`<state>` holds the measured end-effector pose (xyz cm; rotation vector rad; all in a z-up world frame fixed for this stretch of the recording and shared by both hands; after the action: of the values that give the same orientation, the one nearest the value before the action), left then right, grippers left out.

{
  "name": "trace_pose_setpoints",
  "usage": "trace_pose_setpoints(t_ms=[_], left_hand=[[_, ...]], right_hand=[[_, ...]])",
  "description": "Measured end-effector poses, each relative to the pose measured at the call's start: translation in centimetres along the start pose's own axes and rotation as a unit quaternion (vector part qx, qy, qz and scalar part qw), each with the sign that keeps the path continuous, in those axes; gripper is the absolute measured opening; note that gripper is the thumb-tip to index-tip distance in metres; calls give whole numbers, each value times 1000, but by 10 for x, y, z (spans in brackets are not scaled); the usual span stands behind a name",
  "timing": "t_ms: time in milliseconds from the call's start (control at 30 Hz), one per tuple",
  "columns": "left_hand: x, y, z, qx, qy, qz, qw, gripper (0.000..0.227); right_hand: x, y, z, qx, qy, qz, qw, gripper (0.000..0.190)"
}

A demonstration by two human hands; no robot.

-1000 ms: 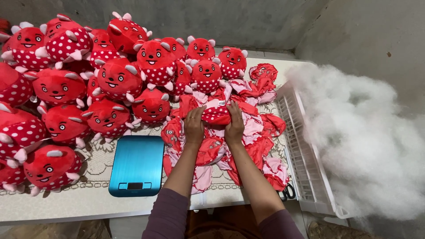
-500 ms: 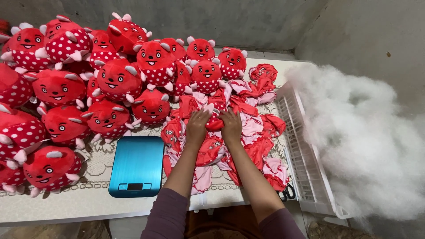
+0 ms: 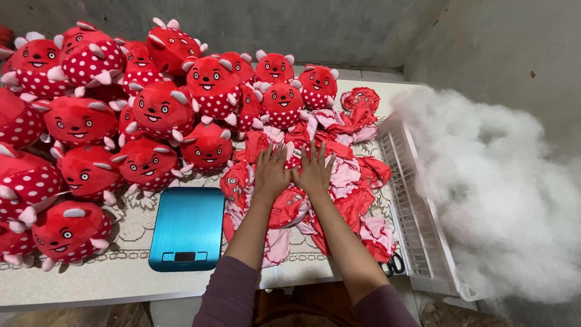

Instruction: Inserting small red fabric components into plush toy skins on a factory worktable

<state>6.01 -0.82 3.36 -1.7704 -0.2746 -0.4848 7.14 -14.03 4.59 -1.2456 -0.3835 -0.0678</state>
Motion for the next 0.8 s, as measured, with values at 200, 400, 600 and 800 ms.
trace_pose_setpoints(t_ms=[200, 400, 600, 800], left_hand=[[0, -1, -1, 19, -1, -4, 1000, 61], [3, -10, 6, -16, -31, -37, 999, 57], [44, -62, -30, -74, -104, -28, 991, 54], [73, -75, -143, -125, 48, -107, 985, 46]], right_hand=[[-1, -1, 1, 12, 15, 16, 1000, 71], [3, -9, 1, 56, 40, 49, 996, 69], [9, -87, 3, 98, -28, -109, 989, 37], [-3, -155, -72, 33, -51, -254, 965, 35]])
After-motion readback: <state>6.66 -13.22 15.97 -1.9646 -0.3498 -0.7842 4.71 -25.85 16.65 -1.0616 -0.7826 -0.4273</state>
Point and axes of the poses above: each hand's wrist, its own x-axis towards the middle knuckle, its own y-axis out of the palm, z = x × y, the point moved 6 cm from there along x, towards the middle knuckle, and after that the axes turned 13 degrees about x, right-handed, at the moved point
